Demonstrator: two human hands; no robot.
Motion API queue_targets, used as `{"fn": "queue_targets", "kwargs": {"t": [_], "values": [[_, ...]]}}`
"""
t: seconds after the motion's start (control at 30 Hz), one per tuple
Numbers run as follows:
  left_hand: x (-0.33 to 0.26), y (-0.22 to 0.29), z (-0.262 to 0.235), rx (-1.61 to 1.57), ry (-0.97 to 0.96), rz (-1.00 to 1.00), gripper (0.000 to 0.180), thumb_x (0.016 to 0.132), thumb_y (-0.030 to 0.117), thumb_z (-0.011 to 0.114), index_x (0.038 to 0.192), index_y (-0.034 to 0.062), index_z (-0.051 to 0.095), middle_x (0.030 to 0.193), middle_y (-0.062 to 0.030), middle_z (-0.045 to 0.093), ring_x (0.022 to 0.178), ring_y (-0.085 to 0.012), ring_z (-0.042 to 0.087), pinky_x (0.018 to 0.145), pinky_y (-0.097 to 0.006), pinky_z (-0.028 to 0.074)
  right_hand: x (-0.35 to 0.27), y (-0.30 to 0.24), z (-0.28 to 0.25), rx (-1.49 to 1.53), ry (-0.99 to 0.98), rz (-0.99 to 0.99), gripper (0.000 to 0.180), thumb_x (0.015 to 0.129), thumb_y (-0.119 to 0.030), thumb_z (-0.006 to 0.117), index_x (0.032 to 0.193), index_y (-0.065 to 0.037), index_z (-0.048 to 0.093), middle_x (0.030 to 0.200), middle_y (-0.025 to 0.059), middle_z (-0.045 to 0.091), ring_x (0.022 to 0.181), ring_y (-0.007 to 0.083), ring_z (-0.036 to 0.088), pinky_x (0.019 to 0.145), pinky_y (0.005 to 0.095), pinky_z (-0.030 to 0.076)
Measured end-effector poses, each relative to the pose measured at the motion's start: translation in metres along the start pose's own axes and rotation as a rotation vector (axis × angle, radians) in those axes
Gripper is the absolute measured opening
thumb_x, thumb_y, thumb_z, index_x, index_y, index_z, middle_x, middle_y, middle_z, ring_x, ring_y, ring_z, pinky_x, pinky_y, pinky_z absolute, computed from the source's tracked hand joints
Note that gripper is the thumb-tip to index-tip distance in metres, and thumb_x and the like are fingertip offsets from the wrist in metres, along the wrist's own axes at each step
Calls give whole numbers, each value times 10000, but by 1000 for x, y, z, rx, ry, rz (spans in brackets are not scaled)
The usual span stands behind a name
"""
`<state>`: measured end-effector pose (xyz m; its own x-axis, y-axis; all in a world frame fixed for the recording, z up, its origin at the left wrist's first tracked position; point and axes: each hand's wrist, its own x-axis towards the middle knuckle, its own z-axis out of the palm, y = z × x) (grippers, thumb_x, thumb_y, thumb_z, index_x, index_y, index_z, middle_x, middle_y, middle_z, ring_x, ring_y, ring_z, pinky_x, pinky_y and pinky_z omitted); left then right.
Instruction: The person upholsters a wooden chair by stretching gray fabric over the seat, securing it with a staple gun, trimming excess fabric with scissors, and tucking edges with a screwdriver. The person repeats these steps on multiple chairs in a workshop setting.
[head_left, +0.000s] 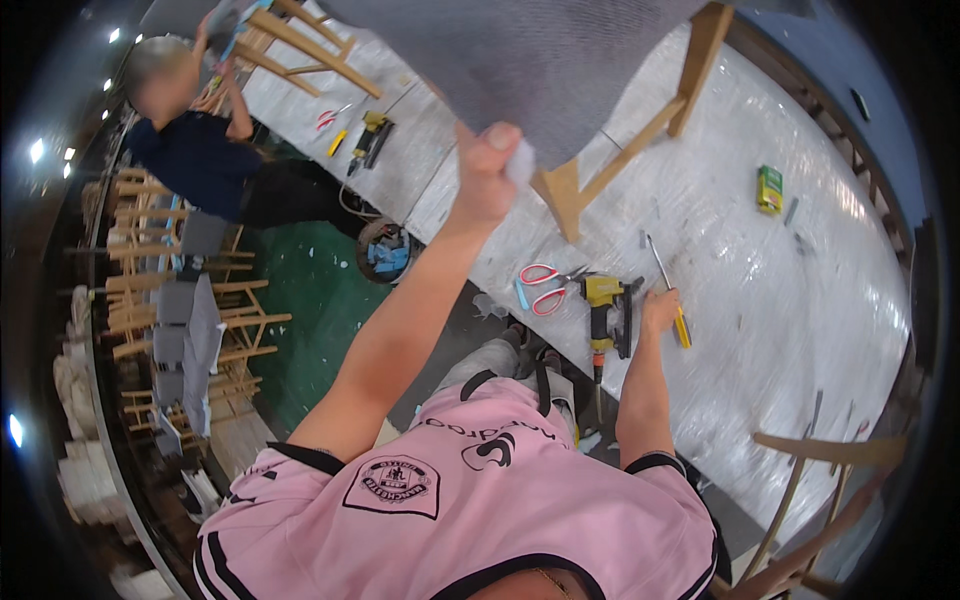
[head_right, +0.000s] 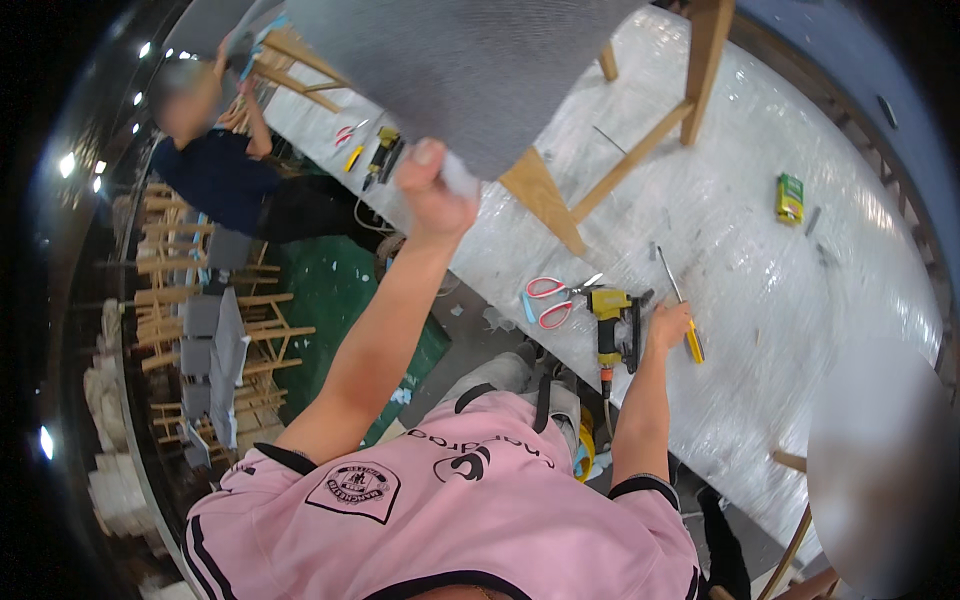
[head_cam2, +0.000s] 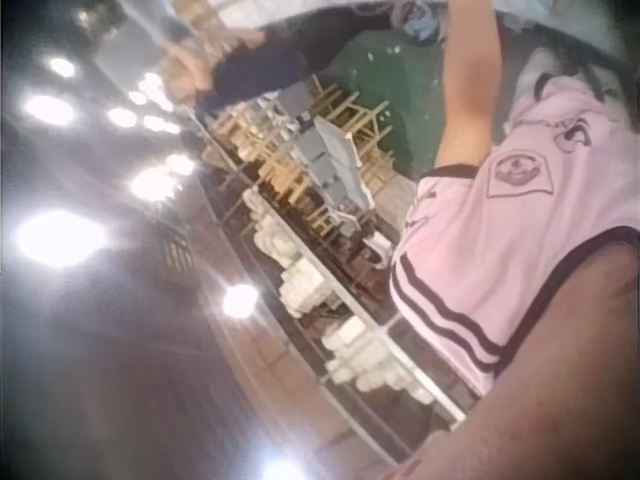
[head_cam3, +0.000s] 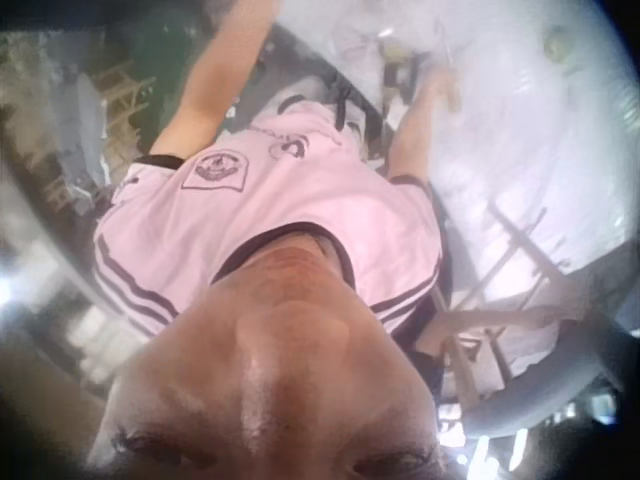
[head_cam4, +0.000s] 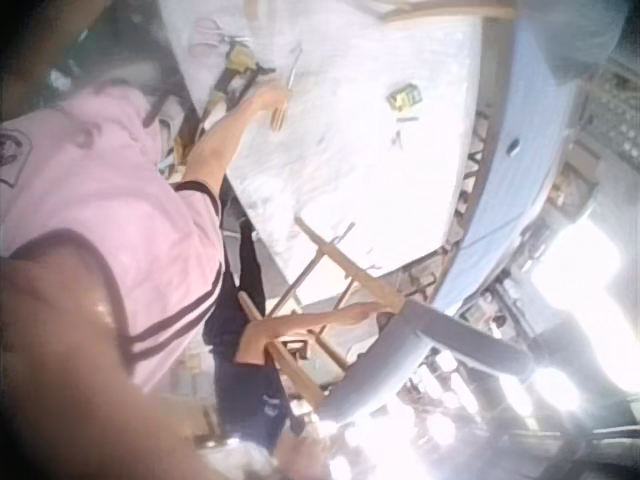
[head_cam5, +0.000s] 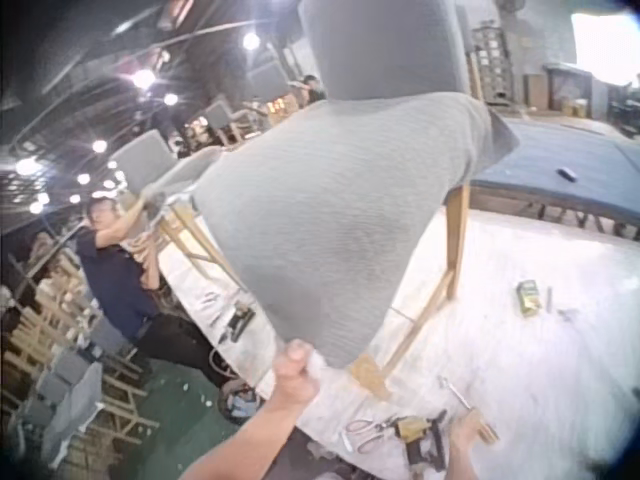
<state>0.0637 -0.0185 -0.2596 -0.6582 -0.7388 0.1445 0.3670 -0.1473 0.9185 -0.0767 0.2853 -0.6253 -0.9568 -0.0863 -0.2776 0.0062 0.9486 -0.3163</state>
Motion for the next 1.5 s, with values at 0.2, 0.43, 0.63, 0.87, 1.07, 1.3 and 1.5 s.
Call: {"fn": "queue_targets", "kwargs": {"t": [0.2, 0.43, 0.63, 0.87, 1.07, 1.3, 1.5], "values": [[0, 25, 50, 65, -42, 320, 663, 857, 409, 660, 1323, -41, 523, 1083, -56, 628, 990, -167, 569, 880, -323, 447, 18, 26, 13, 191, 36, -81, 589, 881, -321, 737, 1318, -22, 480, 1122, 301, 690, 1055, 485, 673, 907, 554, 539], [7, 7, 23, 214, -111, 279, 638, 873, 476, 644, 1221, -53, 567, 1118, -58, 599, 1033, -157, 515, 907, -334, 413, 14, -31, -27, 42, -47, 49, 645, 872, -273, 743, 1367, -25, 412, 1090, 301, 701, 1003, 488, 694, 874, 564, 553], [-11, 43, 58, 68, -27, 334, 553, 882, 457, 642, 1134, -32, 579, 1020, -19, 566, 938, -140, 495, 850, -303, 408, 10, -11, -5, 136, -30, 5, 624, 885, -227, 708, 1379, -16, 389, 1066, 312, 701, 1022, 479, 691, 870, 540, 555], [-7, 30, 47, 37, -78, 224, 583, 870, 434, 696, 1176, -53, 599, 1069, -56, 622, 982, -133, 535, 855, -308, 432, 2, 43, -36, 331, -83, -168, 320, 873, -142, 604, 1142, 30, 629, 870, 262, 731, 725, 379, 742, 776, 456, 586], [-5, 30, 51, 35, -119, 227, 564, 868, 412, 718, 1152, -60, 600, 1064, -63, 639, 956, -126, 562, 832, -298, 452, -2, 27, -83, 466, -125, -46, 356, 873, -230, 609, 1083, 42, 700, 906, 208, 752, 733, 285, 767, 613, 400, 625], [-6, 30, 57, 5, -80, 183, 603, 867, 390, 728, 1232, -70, 589, 1125, -71, 639, 1027, -149, 574, 899, -333, 462, 41, 45, -12, -17, -245, -20, 451, 822, -323, 735, 1086, 41, 707, 1093, 327, 705, 1093, 465, 674, 953, 507, 532], [-8, 30, 38, 117, -56, 250, 590, 863, 467, 700, 1151, -36, 589, 1048, -28, 594, 954, -133, 519, 863, -302, 425, 5, 8, 20, 147, -134, -62, 388, 799, -302, 781, 999, 18, 691, 1015, 280, 720, 999, 451, 693, 894, 517, 541]]}}
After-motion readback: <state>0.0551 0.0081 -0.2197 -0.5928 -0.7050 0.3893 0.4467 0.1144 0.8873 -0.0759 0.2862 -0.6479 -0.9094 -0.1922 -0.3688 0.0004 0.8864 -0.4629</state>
